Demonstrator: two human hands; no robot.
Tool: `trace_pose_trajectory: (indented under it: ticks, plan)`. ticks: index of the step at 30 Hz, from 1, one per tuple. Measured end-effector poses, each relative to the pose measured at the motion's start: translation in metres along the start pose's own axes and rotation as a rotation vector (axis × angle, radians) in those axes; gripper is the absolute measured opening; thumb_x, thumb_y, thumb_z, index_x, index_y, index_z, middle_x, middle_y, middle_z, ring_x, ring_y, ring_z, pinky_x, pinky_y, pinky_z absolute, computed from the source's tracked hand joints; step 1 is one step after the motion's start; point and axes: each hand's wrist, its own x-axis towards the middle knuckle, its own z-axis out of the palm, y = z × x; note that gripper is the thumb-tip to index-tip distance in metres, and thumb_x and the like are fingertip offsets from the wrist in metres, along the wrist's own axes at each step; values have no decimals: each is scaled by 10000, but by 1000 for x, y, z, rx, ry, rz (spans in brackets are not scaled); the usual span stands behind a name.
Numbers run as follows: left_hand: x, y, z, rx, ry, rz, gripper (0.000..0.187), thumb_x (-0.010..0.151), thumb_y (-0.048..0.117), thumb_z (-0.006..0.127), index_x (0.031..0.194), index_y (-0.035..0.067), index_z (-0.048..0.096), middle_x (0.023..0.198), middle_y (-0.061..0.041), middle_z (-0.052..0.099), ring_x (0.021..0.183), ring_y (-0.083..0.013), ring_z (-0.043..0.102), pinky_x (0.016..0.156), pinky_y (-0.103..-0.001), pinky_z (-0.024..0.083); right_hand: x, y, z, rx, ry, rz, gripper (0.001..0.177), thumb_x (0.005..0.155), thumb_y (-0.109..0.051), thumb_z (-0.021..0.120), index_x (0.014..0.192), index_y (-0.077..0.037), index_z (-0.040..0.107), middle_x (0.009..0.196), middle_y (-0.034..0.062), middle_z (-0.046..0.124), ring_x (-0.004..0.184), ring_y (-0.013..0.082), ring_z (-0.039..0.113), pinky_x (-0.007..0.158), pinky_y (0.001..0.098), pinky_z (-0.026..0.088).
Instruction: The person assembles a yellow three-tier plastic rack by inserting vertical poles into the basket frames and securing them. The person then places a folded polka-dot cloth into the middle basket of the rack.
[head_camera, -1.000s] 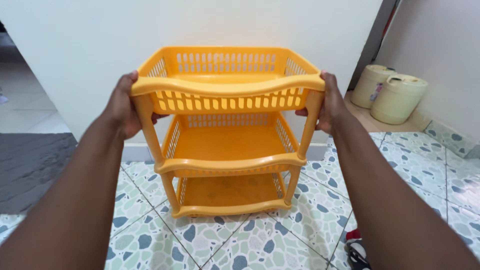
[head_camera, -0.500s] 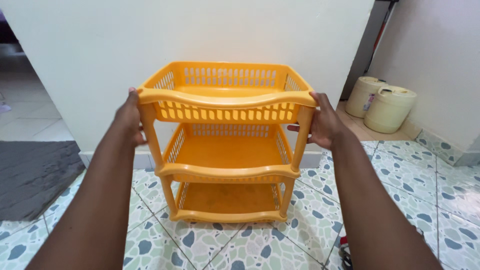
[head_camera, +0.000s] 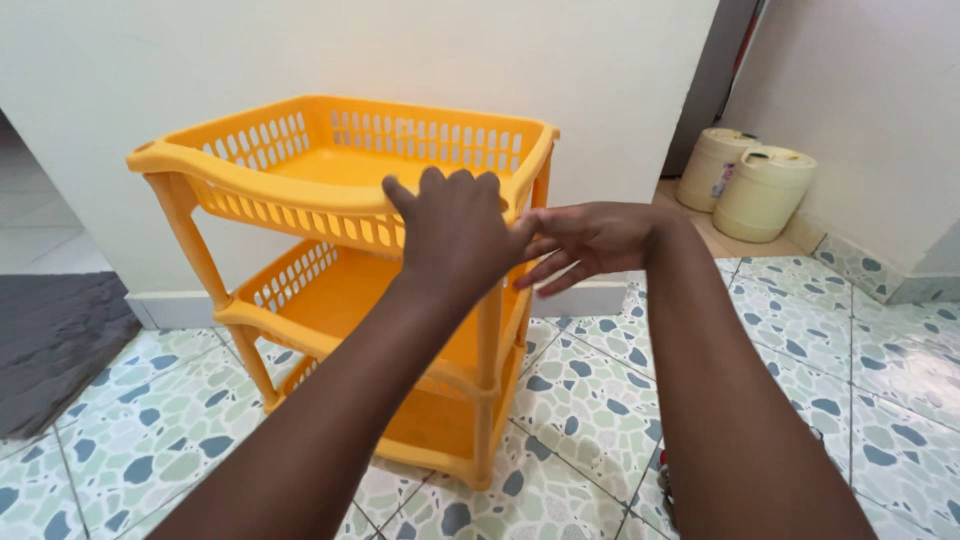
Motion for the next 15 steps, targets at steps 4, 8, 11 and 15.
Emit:
trace_pose_trajectory:
  ticks: [4,8,11,15]
  plan:
    - [-3,-27,4,-247,265,219,407,818,487,738,918,93,753,847,-48,714,946,-284,593,952,-562,294,13,56,-49,115,488,55,554,962,-351,655,1368,4,532,1354,197,640,1170,287,687,1005,430,570]
    - [-8,-58,-9,-336,207,294,427,812,479,743,970,83,755,853,-43,715,901,-257,582,906,-513,277,57,94,-75,-10,833,54,717,814,-332,793,1406,-92,467,1317,123,639,1177,260,645,1005,402,543]
    - [-23,-88,-33,-302,73,278,455,834,508,720,997,85,764,811,-73,700,839,-258,567,912,-494,290,97,112,-72,-236,768,-131,953,756,-367,902,1474,-110,329,1306,87,566,1217,206,549,988,362,455]
    - [-31,-114,-77,-137,-203,125,585,812,512,739,1211,86,705,989,-158,707,940,-317,657,903,-476,469,121,116,-58,-153,811,-259,720,763,-440,854,1294,-35,585,1104,100,642,1045,197,611,890,340,497]
